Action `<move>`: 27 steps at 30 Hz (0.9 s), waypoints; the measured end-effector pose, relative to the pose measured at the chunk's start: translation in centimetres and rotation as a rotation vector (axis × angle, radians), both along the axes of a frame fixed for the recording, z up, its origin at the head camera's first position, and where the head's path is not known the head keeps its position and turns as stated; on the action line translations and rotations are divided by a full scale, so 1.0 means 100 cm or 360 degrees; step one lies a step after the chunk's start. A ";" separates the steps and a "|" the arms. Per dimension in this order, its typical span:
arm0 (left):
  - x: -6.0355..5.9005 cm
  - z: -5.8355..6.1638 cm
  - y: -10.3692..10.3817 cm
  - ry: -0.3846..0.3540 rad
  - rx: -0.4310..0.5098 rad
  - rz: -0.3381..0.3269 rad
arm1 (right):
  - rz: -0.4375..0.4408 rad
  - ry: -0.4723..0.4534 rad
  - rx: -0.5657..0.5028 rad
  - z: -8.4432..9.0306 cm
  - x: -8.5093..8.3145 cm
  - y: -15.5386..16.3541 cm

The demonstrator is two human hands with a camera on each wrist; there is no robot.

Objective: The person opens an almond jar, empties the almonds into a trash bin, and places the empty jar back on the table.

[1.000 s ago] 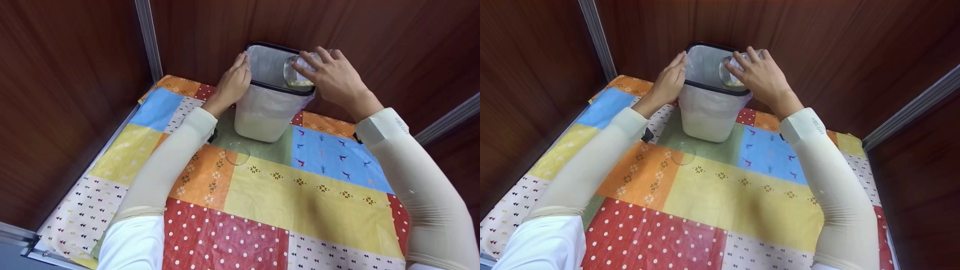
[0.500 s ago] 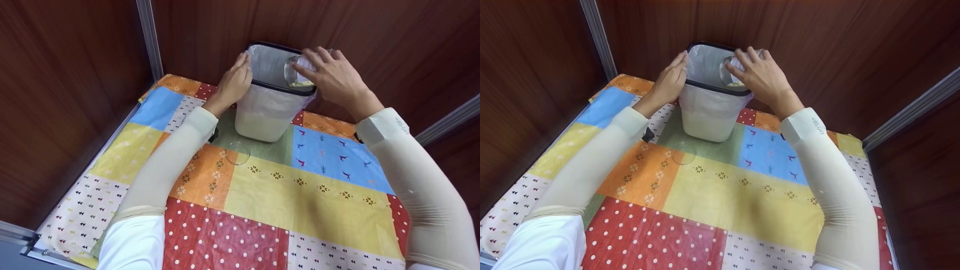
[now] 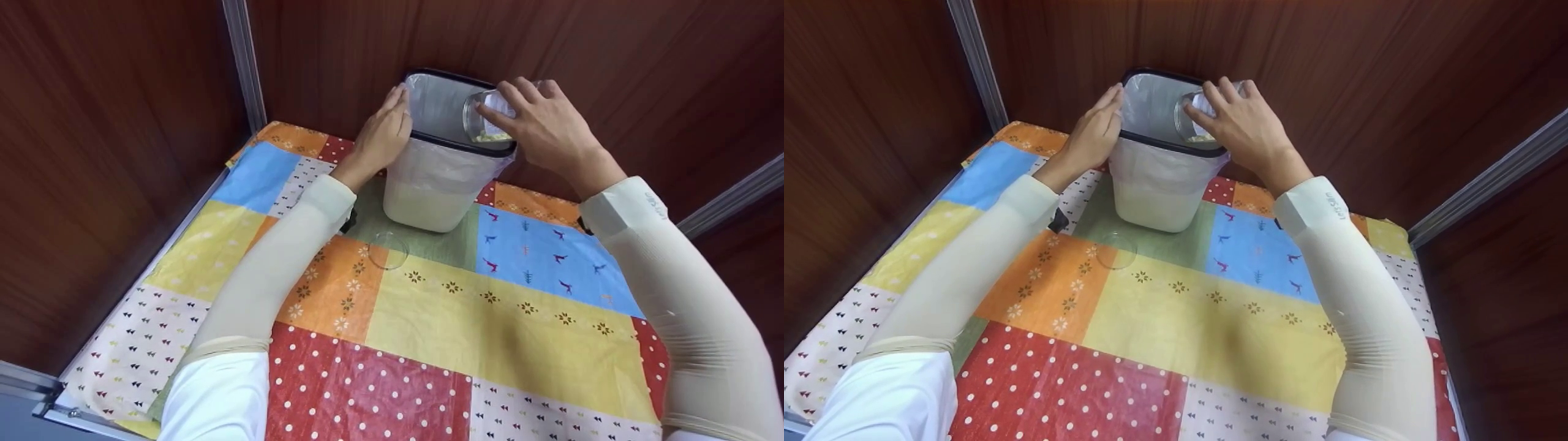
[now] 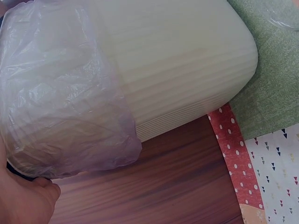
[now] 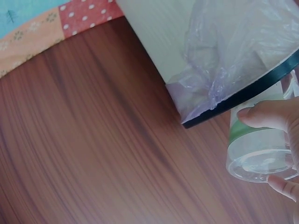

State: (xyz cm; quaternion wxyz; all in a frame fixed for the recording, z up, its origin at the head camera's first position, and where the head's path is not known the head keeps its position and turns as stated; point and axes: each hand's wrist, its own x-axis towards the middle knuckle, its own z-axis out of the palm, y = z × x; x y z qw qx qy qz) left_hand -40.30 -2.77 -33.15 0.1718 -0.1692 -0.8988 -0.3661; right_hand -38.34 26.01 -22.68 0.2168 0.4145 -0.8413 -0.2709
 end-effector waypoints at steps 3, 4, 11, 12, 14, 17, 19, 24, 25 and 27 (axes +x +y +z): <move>0.000 0.000 0.000 0.0010 0.0005 0.0001 | -0.0014 0.0012 0.0011 0.000 0.000 0.000; -0.001 -0.001 0.000 0.0017 0.0006 0.0003 | -0.0020 0.0015 0.0016 0.000 0.000 0.000; -0.002 0.000 0.000 0.0041 0.0003 0.0011 | -0.0051 0.0038 0.0042 -0.001 -0.001 -0.002; -0.003 -0.001 0.000 0.0043 0.0005 0.0010 | -0.0052 0.0039 0.0049 -0.001 -0.001 -0.002; -0.003 -0.001 0.000 0.0037 0.0002 0.0009 | -0.0045 0.0045 0.0066 -0.001 -0.002 -0.001; -0.002 -0.001 0.000 0.0022 -0.0006 0.0012 | -0.0017 0.0060 0.0097 -0.001 -0.003 -0.001; -0.002 -0.001 0.000 0.0026 -0.0005 0.0011 | -0.0011 0.0068 0.0116 0.000 -0.003 -0.001; -0.002 -0.001 0.000 0.0040 0.0010 0.0010 | -0.0026 0.0071 0.0134 0.000 -0.004 -0.001; -0.002 -0.001 0.000 0.0036 0.0013 0.0010 | -0.0025 0.0072 0.0134 -0.001 -0.004 -0.002; -0.001 -0.001 0.000 0.0027 0.0019 0.0004 | -0.0023 0.0075 0.0140 -0.001 -0.004 -0.002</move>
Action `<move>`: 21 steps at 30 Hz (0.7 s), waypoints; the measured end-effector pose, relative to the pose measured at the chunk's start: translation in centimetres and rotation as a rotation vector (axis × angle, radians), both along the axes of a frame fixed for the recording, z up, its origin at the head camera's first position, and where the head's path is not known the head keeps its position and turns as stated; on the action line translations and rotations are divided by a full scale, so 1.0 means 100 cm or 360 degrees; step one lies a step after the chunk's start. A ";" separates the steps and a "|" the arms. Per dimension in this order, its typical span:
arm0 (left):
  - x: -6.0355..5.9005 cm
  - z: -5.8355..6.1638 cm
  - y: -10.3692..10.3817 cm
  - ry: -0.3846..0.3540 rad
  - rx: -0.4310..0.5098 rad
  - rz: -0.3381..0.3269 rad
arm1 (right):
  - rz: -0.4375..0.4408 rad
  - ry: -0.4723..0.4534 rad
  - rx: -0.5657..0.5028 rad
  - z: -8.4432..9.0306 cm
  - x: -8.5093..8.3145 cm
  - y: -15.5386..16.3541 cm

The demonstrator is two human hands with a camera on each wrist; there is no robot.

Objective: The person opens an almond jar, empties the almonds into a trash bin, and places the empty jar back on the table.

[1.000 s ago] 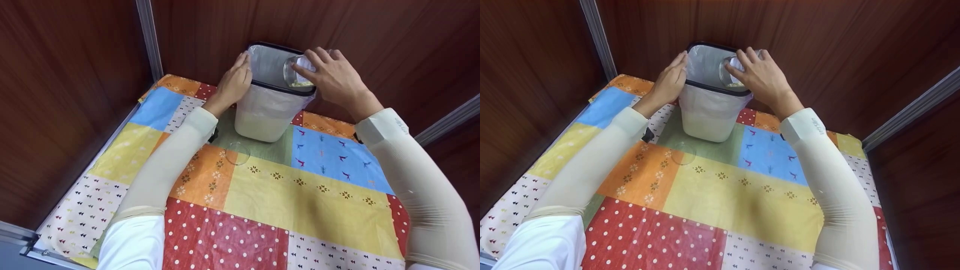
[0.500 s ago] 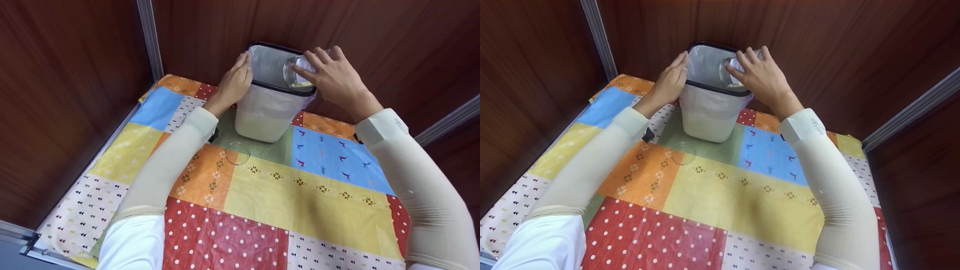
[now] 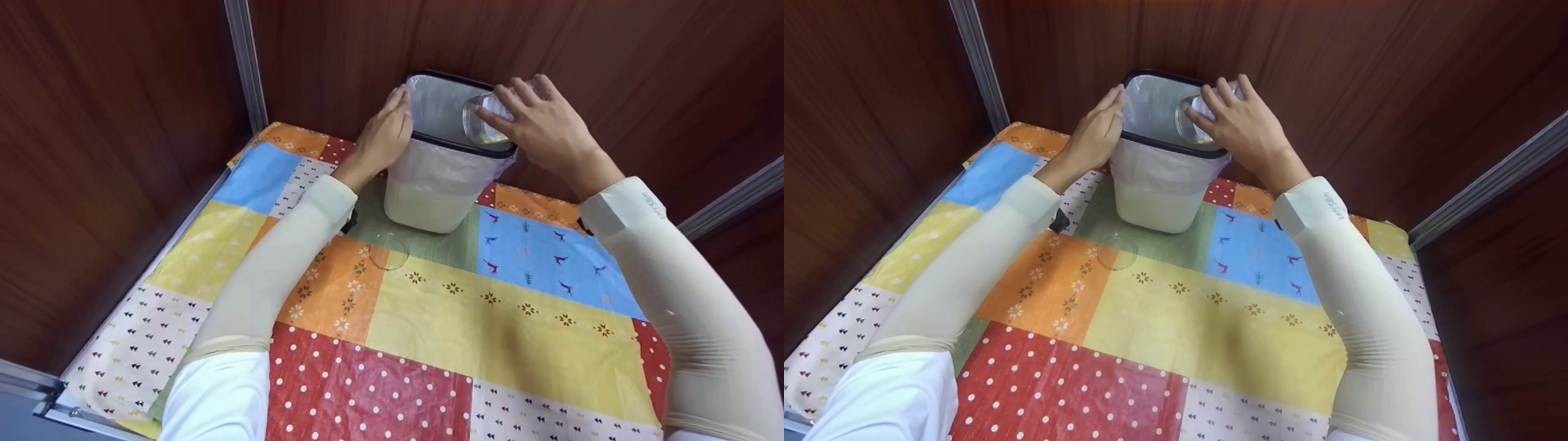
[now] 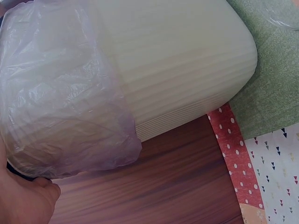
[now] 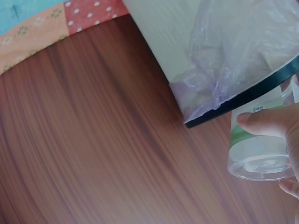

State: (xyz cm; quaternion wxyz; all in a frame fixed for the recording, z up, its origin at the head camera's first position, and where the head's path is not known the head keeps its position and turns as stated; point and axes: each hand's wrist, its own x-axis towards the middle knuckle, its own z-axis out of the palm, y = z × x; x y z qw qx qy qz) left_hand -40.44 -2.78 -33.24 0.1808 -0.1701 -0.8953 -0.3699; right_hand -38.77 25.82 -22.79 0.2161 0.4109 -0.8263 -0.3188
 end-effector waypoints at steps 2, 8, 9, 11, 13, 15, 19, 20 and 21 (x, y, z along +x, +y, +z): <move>0.000 0.000 0.000 -0.0003 0.0002 -0.0006 | 0.0002 0.0006 0.0009 0.000 0.000 -0.001; 0.000 0.000 -0.002 0.0010 0.0020 -0.0018 | -0.0007 0.0008 0.0037 0.001 0.000 -0.005; 0.000 0.000 -0.002 0.0009 0.0021 -0.0016 | -0.0008 0.0010 0.0041 0.001 0.000 -0.005; 0.000 0.000 -0.002 0.0011 0.0024 -0.0011 | -0.0010 0.0011 0.0047 0.001 0.000 -0.005; 0.000 0.000 -0.001 0.0014 0.0024 -0.0005 | -0.0002 0.0018 0.0053 0.001 -0.001 -0.005; 0.000 0.000 0.000 0.0012 0.0014 -0.0002 | 0.0013 0.0028 0.0059 0.000 -0.002 -0.005; 0.001 0.000 0.001 -0.0003 0.0005 -0.0005 | 0.0055 0.0036 0.0059 -0.001 -0.004 -0.006; 0.001 0.000 0.001 -0.0004 0.0003 -0.0005 | 0.0062 0.0036 0.0058 -0.001 -0.005 -0.006; 0.001 0.000 0.001 -0.0002 0.0006 -0.0007 | 0.0070 0.0034 0.0055 -0.001 -0.005 -0.006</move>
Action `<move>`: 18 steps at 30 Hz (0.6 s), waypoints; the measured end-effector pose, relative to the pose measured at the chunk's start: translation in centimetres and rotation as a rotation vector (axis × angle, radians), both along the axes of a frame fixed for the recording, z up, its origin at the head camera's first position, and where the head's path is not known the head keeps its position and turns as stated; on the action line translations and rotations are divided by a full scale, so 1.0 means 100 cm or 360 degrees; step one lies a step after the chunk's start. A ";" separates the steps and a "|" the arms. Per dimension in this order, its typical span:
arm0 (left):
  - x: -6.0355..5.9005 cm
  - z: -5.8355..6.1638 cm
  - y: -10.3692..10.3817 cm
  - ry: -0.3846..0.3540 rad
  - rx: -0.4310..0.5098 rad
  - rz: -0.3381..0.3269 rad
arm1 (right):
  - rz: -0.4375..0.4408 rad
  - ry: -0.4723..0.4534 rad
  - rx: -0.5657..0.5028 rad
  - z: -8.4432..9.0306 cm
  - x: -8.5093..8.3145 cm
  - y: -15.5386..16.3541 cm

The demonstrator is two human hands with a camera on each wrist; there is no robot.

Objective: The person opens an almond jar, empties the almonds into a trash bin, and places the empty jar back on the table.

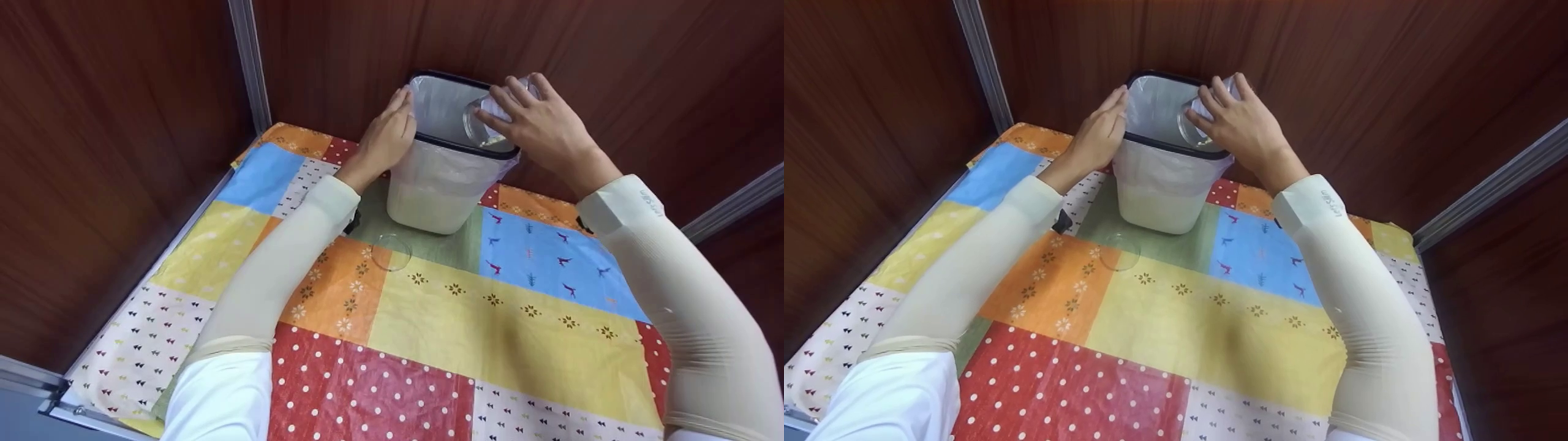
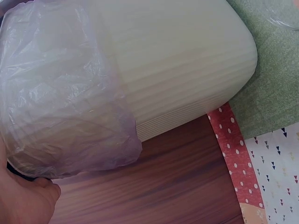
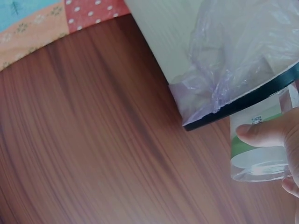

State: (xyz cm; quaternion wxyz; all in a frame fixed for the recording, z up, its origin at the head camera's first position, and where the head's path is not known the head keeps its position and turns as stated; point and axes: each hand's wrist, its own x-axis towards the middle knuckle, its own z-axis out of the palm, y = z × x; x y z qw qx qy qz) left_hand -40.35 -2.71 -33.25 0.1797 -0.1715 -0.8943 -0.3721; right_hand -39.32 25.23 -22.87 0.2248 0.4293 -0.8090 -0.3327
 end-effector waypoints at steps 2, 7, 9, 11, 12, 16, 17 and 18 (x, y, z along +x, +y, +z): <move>0.000 0.000 0.000 -0.0003 0.0004 -0.0002 | 0.0006 0.0008 0.0007 0.000 -0.001 0.000; -0.001 0.000 0.000 0.0008 0.0006 0.0012 | 0.0004 0.0054 0.0058 -0.001 -0.003 -0.002; -0.001 -0.001 0.000 0.0002 0.0004 0.0022 | -0.0002 0.0062 0.0083 -0.002 -0.003 -0.003; -0.001 -0.001 0.001 0.0002 0.0001 0.0033 | -0.0019 0.0068 0.0112 -0.003 -0.003 -0.003; -0.001 -0.001 0.001 0.0001 0.0003 0.0035 | -0.0030 0.0073 0.0127 -0.004 -0.003 -0.004; -0.003 -0.002 0.002 0.0024 -0.0008 0.0044 | -0.0055 0.0095 0.0163 -0.004 -0.003 -0.004; -0.003 -0.002 0.002 0.0028 -0.0010 0.0044 | -0.0053 0.0098 0.0162 -0.004 -0.003 -0.004; -0.003 -0.002 0.003 0.0035 -0.0010 0.0046 | -0.0051 0.0101 0.0160 -0.003 -0.003 -0.004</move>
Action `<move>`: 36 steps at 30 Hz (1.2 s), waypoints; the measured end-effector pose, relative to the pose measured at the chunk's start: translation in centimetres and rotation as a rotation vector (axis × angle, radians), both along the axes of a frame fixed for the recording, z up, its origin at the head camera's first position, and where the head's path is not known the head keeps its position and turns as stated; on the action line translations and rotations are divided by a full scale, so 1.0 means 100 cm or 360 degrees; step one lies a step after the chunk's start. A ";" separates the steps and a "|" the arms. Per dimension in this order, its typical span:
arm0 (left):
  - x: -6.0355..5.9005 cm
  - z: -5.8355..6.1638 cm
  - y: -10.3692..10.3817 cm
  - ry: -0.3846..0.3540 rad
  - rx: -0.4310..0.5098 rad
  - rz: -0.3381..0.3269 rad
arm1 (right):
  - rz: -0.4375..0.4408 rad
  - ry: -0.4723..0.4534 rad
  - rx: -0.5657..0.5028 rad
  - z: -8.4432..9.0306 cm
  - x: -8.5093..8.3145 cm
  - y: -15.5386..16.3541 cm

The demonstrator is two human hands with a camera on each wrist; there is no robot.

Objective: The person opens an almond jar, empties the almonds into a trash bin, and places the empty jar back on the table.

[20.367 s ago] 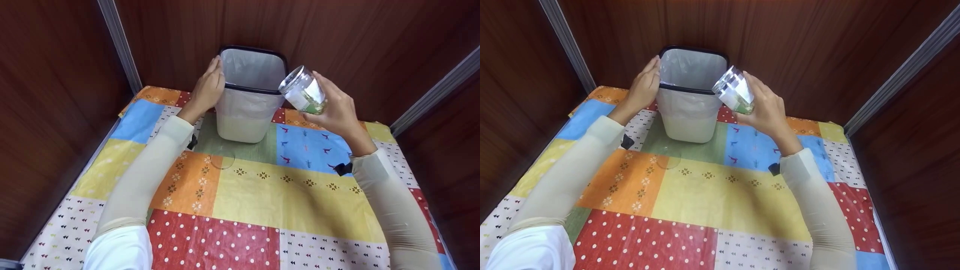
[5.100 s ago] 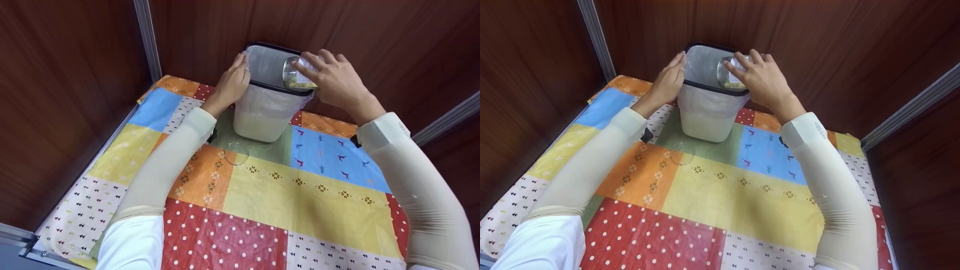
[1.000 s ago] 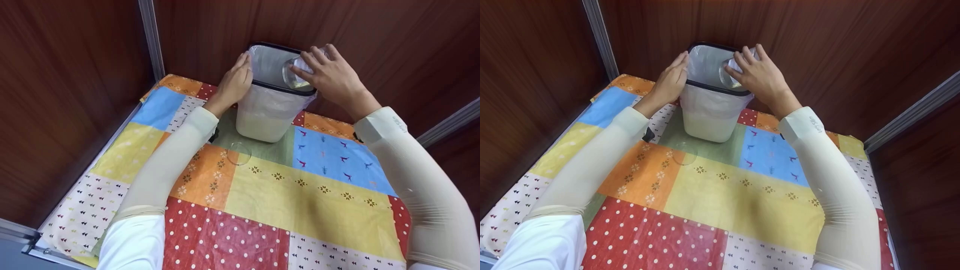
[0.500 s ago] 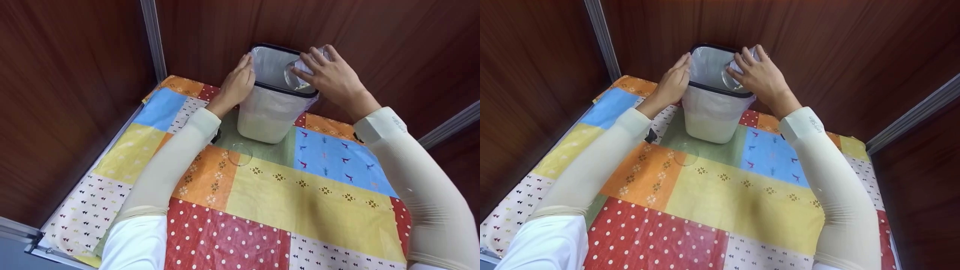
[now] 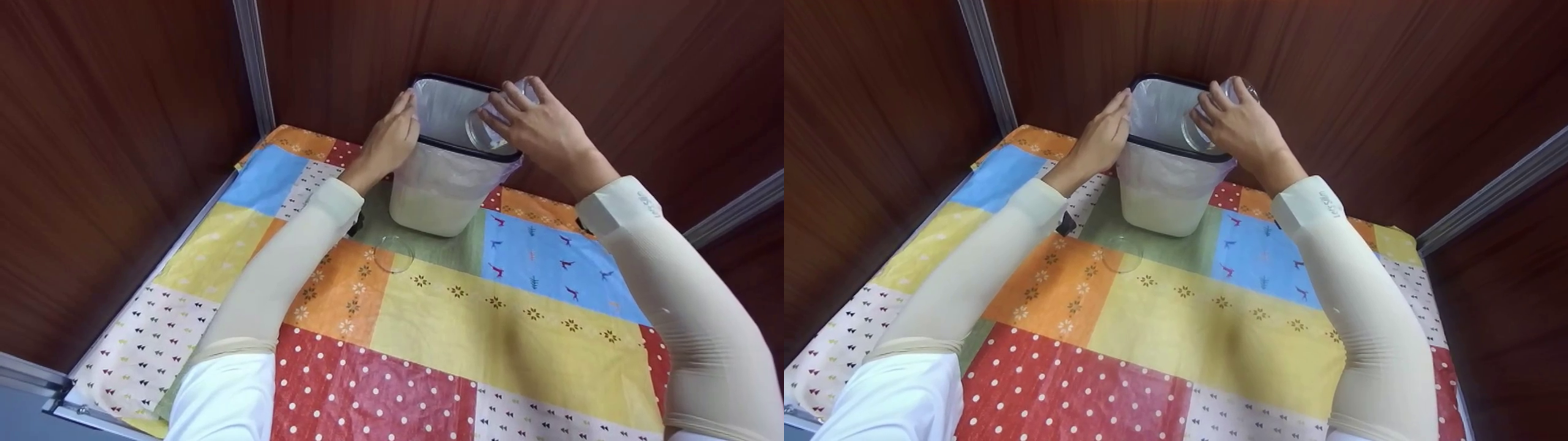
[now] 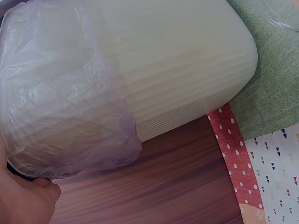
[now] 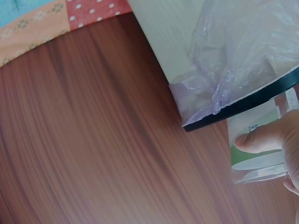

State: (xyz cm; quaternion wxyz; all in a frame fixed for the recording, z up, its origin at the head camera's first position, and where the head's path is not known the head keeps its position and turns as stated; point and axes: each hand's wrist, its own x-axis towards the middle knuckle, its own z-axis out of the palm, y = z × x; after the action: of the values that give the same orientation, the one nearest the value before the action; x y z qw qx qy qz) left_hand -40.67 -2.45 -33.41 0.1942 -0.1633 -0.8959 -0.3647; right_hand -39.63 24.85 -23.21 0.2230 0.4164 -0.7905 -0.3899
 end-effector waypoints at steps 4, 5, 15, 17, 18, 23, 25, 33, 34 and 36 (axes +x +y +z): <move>-0.001 0.000 0.001 0.0015 -0.0008 0.0007 | 0.0030 -0.0001 -0.0022 0.000 -0.001 0.000; -0.001 0.000 0.001 0.0019 -0.0008 0.0008 | 0.0039 -0.0001 -0.0029 -0.001 -0.001 0.000; 0.002 0.001 0.002 -0.0014 -0.0010 -0.0008 | 0.0057 0.0024 0.0042 0.000 -0.003 -0.003; 0.001 0.001 0.002 -0.0014 -0.0014 -0.0009 | 0.0085 0.0040 0.0065 0.000 -0.003 -0.004; 0.001 0.001 0.002 -0.0008 -0.0013 -0.0009 | 0.0099 0.0050 0.0077 0.000 -0.003 -0.004; 0.002 0.002 0.002 -0.0005 -0.0012 -0.0016 | 0.0128 0.0090 0.0105 0.001 -0.004 -0.006; 0.002 0.002 0.003 -0.0004 -0.0009 -0.0013 | 0.0132 0.0109 0.0105 0.001 -0.004 -0.007; 0.001 0.003 0.003 0.0009 -0.0019 0.0007 | 0.0139 0.0122 0.0107 0.001 -0.003 -0.011; 0.000 0.003 0.003 0.0007 -0.0021 0.0004 | 0.0135 0.0119 0.0112 0.001 -0.003 -0.011; 0.000 0.002 0.003 0.0006 -0.0021 -0.0004 | 0.0118 0.0115 0.0124 0.000 -0.003 -0.010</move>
State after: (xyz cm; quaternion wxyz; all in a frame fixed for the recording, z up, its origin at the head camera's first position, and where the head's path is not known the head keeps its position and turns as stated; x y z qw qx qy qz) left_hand -40.68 -2.11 -33.18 0.1944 -0.1663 -0.8977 -0.3588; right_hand -39.92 23.80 -23.17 0.2492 0.4394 -0.7502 -0.4267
